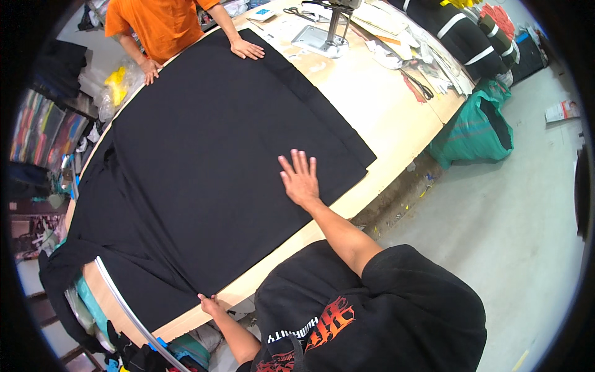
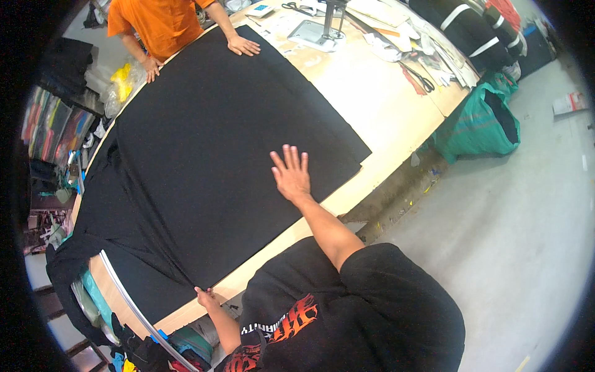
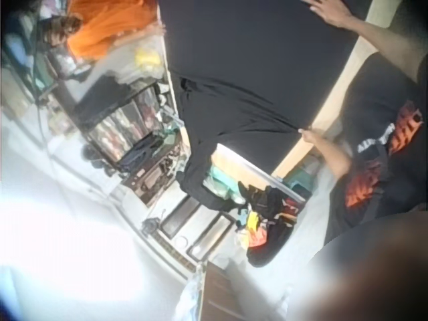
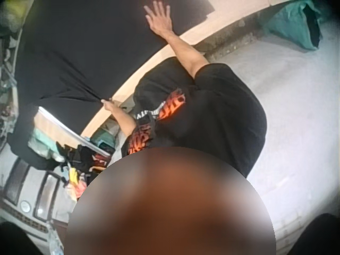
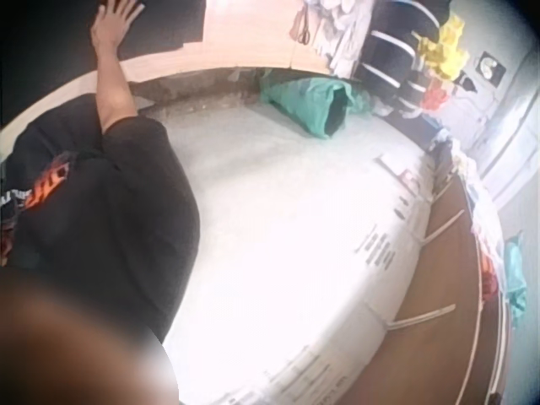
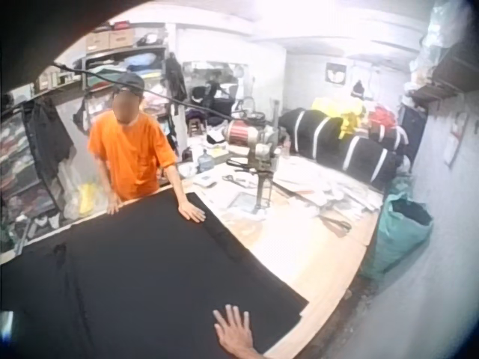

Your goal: The person aligns a large black fabric on a table and uses a rotary cutter with a straightedge to cut the fabric into sections. A coworker assists by holding and smoothing the fabric. The person repeatedly repositions the fabric and cuts along the straightedge.

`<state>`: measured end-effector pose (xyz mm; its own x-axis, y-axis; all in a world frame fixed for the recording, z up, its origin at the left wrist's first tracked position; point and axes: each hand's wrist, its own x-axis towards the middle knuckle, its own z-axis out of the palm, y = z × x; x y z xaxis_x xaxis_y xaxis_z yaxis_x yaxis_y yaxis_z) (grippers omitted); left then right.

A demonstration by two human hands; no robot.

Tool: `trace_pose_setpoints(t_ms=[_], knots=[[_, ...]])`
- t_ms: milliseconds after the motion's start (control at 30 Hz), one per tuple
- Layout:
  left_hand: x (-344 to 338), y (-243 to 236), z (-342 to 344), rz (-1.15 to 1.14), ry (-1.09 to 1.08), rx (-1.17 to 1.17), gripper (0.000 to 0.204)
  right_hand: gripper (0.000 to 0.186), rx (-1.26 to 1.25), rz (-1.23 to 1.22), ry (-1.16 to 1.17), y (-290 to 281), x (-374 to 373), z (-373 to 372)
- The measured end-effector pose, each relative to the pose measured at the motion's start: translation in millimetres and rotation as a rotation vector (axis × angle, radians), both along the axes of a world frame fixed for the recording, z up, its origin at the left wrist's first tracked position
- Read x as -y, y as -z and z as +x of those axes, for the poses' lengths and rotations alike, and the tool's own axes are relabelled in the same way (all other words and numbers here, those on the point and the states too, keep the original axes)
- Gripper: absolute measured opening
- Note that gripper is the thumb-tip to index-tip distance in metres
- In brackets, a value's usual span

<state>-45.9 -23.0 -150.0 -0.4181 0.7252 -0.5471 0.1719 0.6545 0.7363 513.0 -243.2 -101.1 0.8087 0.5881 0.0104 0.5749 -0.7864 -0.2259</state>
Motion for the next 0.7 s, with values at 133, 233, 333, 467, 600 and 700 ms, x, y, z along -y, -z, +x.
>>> trace_pose_setpoints(t_ms=[133, 233, 333, 467, 600, 700], knots=[[9, -6, -3, -0.003, 0.025, 0.012, 0.055, 0.061, 0.071, -0.098, 0.213, 8, 64, 28], [13, -6, -6, 0.057, 0.097, 0.026, 0.057, 0.061, 0.052, -0.099, 0.338, 15, 121, 48], [15, -3, -12, 0.068, 0.133, 0.051, 0.056, 0.062, -0.020, -0.109, 0.441, 23, 166, 64], [19, 2, -16, 0.050, 0.166, -0.011, 0.070, 0.062, -0.048, -0.141, 0.599, 28, 182, 74], [33, -13, -8, 0.188, 0.110, 0.133, 0.048, 0.057, 0.177, 0.203, 0.616, 17, 126, 33], [46, -42, -2, 0.201, 0.089, 0.216, 0.041, 0.048, 0.076, 0.471, 0.096, -6, 53, -46]])
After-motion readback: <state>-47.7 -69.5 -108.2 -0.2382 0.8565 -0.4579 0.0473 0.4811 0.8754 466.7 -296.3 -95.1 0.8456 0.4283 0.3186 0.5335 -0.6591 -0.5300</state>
